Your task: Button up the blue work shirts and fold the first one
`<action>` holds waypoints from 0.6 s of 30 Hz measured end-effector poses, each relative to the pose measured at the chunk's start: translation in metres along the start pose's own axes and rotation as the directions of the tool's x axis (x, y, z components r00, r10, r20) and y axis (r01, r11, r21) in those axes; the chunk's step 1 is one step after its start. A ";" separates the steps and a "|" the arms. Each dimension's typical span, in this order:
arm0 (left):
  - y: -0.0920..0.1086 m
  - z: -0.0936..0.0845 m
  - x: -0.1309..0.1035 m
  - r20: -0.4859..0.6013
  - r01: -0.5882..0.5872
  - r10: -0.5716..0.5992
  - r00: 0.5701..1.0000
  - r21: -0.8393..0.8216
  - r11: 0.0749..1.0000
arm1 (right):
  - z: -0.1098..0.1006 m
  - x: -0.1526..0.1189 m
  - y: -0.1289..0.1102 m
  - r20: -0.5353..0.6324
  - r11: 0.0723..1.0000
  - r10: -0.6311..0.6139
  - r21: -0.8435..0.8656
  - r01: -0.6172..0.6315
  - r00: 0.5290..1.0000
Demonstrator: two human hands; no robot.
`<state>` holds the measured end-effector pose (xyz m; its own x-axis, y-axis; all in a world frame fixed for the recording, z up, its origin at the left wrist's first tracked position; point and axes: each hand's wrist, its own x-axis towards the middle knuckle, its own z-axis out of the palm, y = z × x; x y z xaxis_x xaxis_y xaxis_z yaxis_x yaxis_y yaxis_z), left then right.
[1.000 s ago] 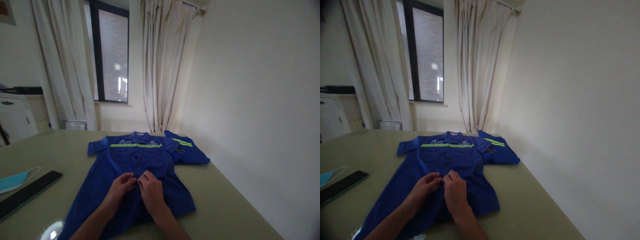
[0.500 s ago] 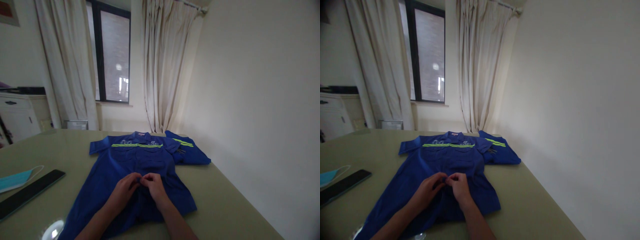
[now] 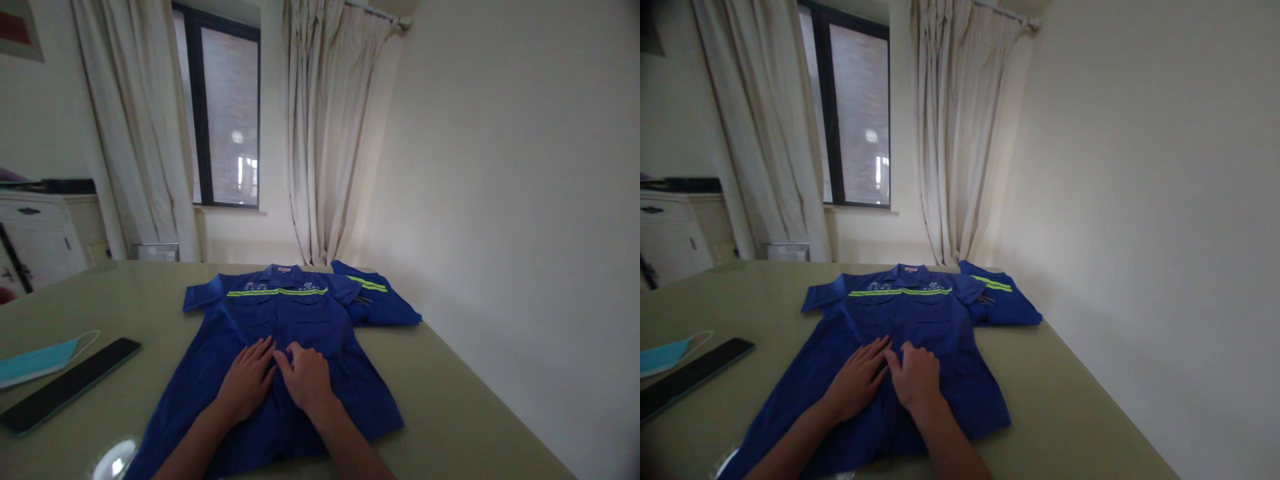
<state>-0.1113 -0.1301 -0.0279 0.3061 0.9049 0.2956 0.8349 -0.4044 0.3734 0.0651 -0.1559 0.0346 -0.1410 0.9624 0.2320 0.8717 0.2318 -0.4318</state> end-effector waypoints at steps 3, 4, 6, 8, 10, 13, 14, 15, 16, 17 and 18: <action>0.004 -0.008 -0.002 0.115 -0.053 0.060 0.992 -0.060 0.997 | 0.004 0.004 -0.006 0.013 0.996 0.005 -0.093 -0.004 1.000; 0.007 -0.013 -0.002 0.140 -0.065 0.076 0.987 -0.080 0.995 | 0.006 0.006 -0.007 0.028 0.994 0.007 -0.105 -0.004 1.000; 0.013 -0.022 -0.002 0.168 -0.066 0.078 0.983 -0.078 0.995 | 0.011 0.012 -0.007 0.055 0.995 0.025 -0.102 -0.020 0.998; 0.021 -0.030 0.002 0.160 -0.024 0.026 0.987 -0.017 1.000 | 0.015 0.018 -0.006 0.072 0.996 0.046 -0.080 -0.041 0.996; 0.030 -0.035 0.009 0.131 0.048 -0.057 0.990 0.073 0.996 | 0.017 0.025 -0.004 0.072 0.997 0.060 -0.059 -0.056 0.996; 0.043 -0.037 0.024 0.062 0.213 -0.233 0.971 0.232 0.949 | 0.018 0.029 0.000 0.054 0.996 0.076 -0.050 -0.073 0.996; 0.046 -0.035 0.029 0.035 0.259 -0.279 0.960 0.278 0.925 | 0.019 0.029 0.002 0.053 0.996 0.077 -0.049 -0.075 0.996; 0.046 -0.033 0.034 0.006 0.283 -0.300 0.954 0.310 0.908 | 0.020 0.029 0.003 0.056 0.996 0.072 -0.049 -0.070 0.996; 0.045 -0.030 0.037 -0.017 0.276 -0.286 0.958 0.321 0.906 | 0.021 0.028 0.005 0.061 0.997 0.062 -0.050 -0.059 0.996; 0.042 -0.026 0.039 -0.036 0.244 -0.245 0.969 0.311 0.919 | 0.022 0.026 0.007 0.065 0.997 0.053 -0.051 -0.050 0.997; 0.038 -0.022 0.040 -0.059 0.203 -0.195 0.979 0.283 0.937 | 0.023 0.025 0.008 0.062 0.998 0.047 -0.048 -0.044 0.997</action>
<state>-0.0780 -0.1124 0.0175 0.1104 0.9570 0.2684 0.9741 -0.1577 0.1618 0.0579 -0.1261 0.0167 -0.1289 0.9791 0.1573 0.8984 0.1825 -0.3995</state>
